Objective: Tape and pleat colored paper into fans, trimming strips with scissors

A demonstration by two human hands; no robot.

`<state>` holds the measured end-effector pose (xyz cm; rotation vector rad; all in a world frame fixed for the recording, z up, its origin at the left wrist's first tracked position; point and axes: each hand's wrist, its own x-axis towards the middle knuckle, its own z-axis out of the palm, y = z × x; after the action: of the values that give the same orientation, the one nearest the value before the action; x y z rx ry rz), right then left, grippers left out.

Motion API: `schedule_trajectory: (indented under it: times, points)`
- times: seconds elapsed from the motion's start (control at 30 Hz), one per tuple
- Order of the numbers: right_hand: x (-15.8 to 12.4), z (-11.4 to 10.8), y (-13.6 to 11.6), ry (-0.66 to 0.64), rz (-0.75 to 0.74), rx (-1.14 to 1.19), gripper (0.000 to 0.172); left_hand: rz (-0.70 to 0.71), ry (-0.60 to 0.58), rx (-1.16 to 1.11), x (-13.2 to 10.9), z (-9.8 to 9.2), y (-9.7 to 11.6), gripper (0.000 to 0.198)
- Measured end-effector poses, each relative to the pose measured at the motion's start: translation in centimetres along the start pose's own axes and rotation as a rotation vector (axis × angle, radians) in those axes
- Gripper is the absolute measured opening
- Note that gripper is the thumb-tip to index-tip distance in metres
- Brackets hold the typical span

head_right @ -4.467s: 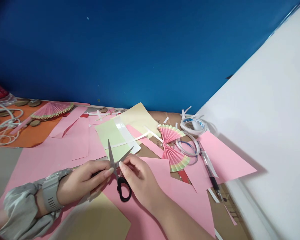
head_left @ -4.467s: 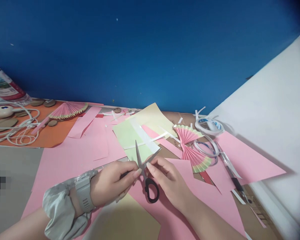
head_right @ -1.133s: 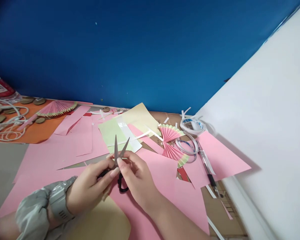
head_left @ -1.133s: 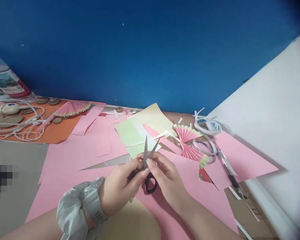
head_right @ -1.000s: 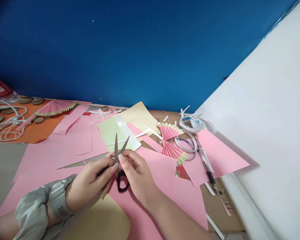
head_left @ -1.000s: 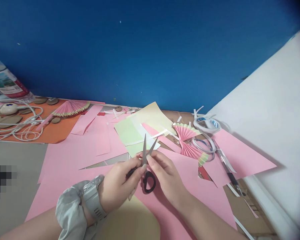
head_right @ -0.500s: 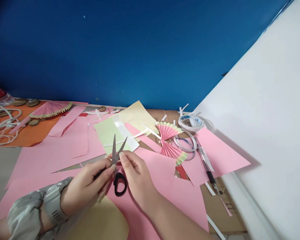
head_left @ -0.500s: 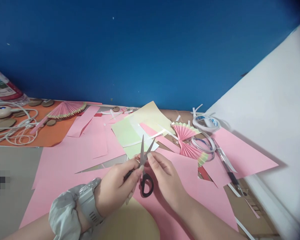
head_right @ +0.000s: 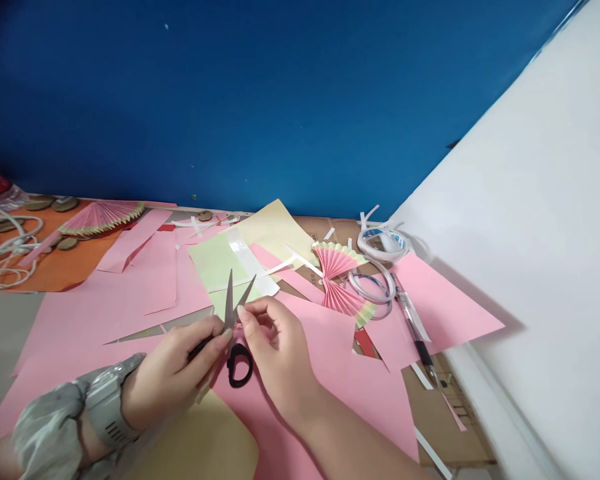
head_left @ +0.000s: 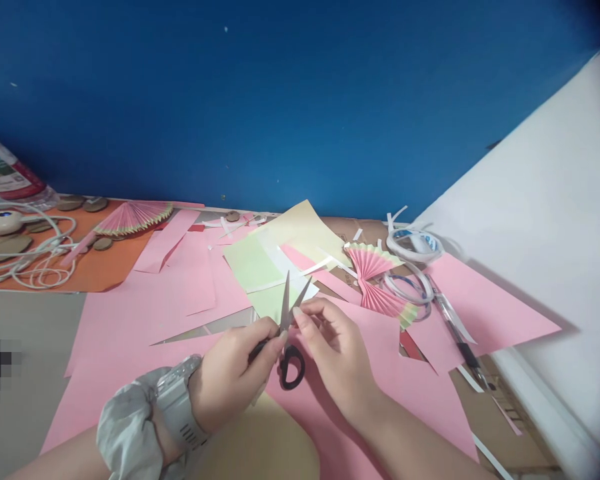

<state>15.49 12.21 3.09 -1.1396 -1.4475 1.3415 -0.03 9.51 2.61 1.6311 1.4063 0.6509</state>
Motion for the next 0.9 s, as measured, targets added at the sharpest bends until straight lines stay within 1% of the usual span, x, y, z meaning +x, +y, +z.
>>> schedule_trajectory:
  times: [0.2, 0.47, 0.67, 0.9]
  points:
    - [-0.03, -0.04, -0.14, 0.001, -0.027, -0.061, 0.021, -0.007, -0.009, 0.012, 0.17, -0.02, 0.16, 0.033]
    - [0.07, -0.05, -0.19, 0.011, -0.008, -0.051, 0.016, -0.006, -0.005, 0.036, 0.06, 0.04, -0.03, 0.033]
    - [0.02, 0.05, -0.13, 0.0, -0.028, -0.078, 0.021, -0.002, -0.018, 0.026, 0.17, -0.07, 0.0, 0.034]
    - [0.05, 0.01, 0.09, 0.01, 0.004, -0.064, 0.022, -0.001, -0.02, -0.004, 0.15, -0.14, 0.07, 0.033]
